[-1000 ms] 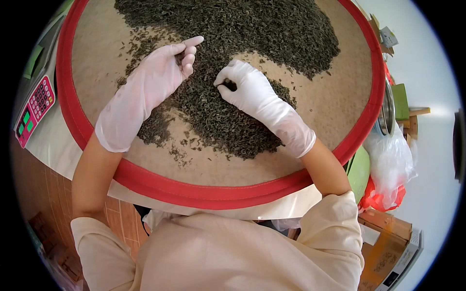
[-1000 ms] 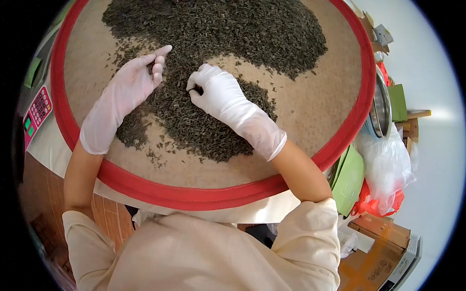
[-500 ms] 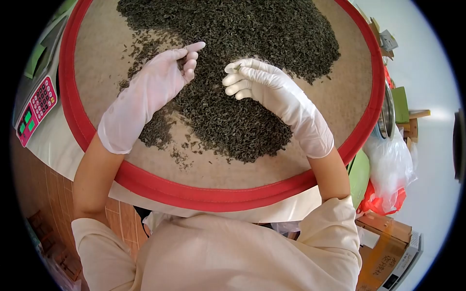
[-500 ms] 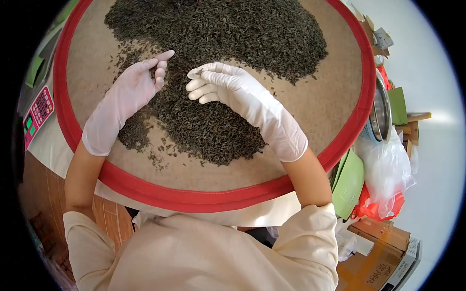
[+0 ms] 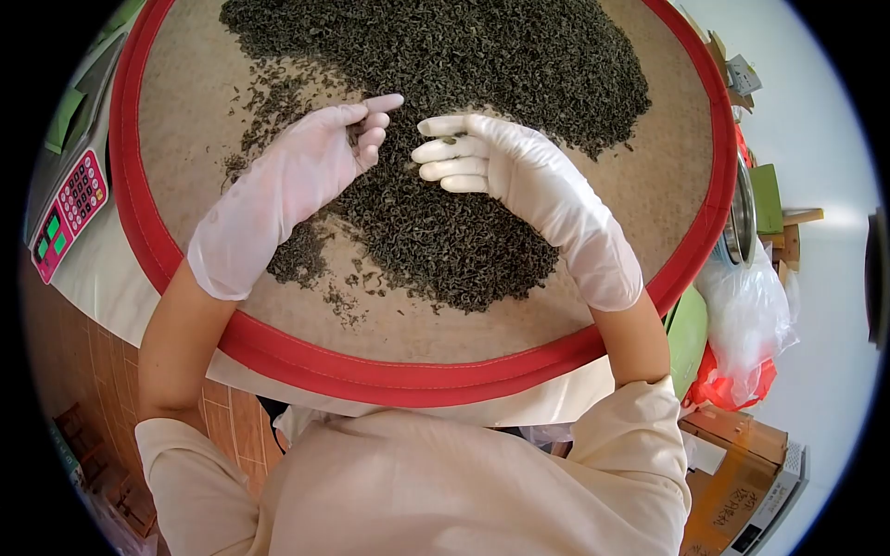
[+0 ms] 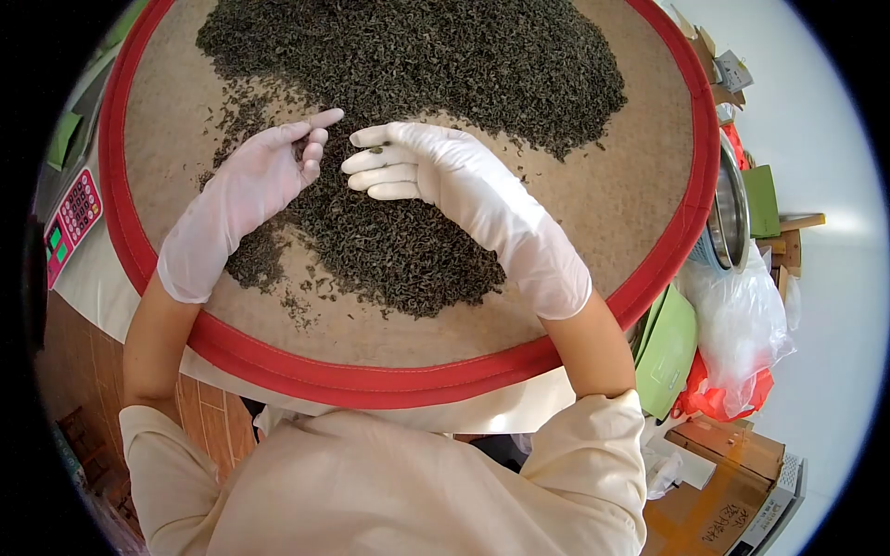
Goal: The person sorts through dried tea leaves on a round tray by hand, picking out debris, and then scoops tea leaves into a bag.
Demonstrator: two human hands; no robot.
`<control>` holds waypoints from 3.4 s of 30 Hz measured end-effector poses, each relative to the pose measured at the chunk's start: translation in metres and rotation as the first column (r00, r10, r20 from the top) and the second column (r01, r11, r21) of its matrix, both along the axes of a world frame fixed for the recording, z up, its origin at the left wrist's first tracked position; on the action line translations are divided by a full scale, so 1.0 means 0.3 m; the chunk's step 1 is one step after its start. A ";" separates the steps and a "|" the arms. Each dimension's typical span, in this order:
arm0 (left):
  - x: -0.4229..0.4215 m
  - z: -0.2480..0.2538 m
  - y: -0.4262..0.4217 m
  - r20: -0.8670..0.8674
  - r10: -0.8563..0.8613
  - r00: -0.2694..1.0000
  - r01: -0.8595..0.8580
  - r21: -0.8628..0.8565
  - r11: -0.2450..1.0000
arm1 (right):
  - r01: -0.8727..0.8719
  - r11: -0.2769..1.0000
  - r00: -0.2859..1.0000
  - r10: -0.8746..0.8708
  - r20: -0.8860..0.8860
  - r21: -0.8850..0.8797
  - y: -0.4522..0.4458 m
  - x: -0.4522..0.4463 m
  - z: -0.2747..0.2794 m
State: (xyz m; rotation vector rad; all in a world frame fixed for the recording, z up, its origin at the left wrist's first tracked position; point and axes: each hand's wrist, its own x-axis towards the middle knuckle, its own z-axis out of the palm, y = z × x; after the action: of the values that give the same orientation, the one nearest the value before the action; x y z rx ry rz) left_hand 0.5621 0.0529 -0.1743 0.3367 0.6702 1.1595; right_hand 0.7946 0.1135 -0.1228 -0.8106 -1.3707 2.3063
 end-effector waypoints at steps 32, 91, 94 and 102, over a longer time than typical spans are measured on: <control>-0.109 -0.015 0.036 0.395 -0.131 0.909 0.112 0.069 0.991 | -0.523 0.738 0.458 -0.179 0.871 0.427 0.085 0.231 0.027; -0.094 -0.006 0.029 0.014 0.019 1.000 -0.021 0.139 0.990 | -0.422 0.018 0.874 -0.256 0.412 0.906 -0.119 -0.083 -0.148; -0.088 0.001 0.028 0.009 0.032 0.999 -0.033 0.134 0.990 | -0.395 0.071 0.880 -0.256 0.399 0.916 -0.118 -0.088 -0.153; -0.067 0.014 0.022 -0.049 0.116 0.992 -0.111 0.105 0.988 | -0.289 0.202 0.907 -0.256 0.335 0.936 -0.116 -0.083 -0.171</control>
State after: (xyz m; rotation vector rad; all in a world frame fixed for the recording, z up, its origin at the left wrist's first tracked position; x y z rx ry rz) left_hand 0.5421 0.0594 -0.1702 0.4223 0.6872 1.2996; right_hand 0.7697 0.0787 -0.1741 -0.7729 -2.5561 0.6734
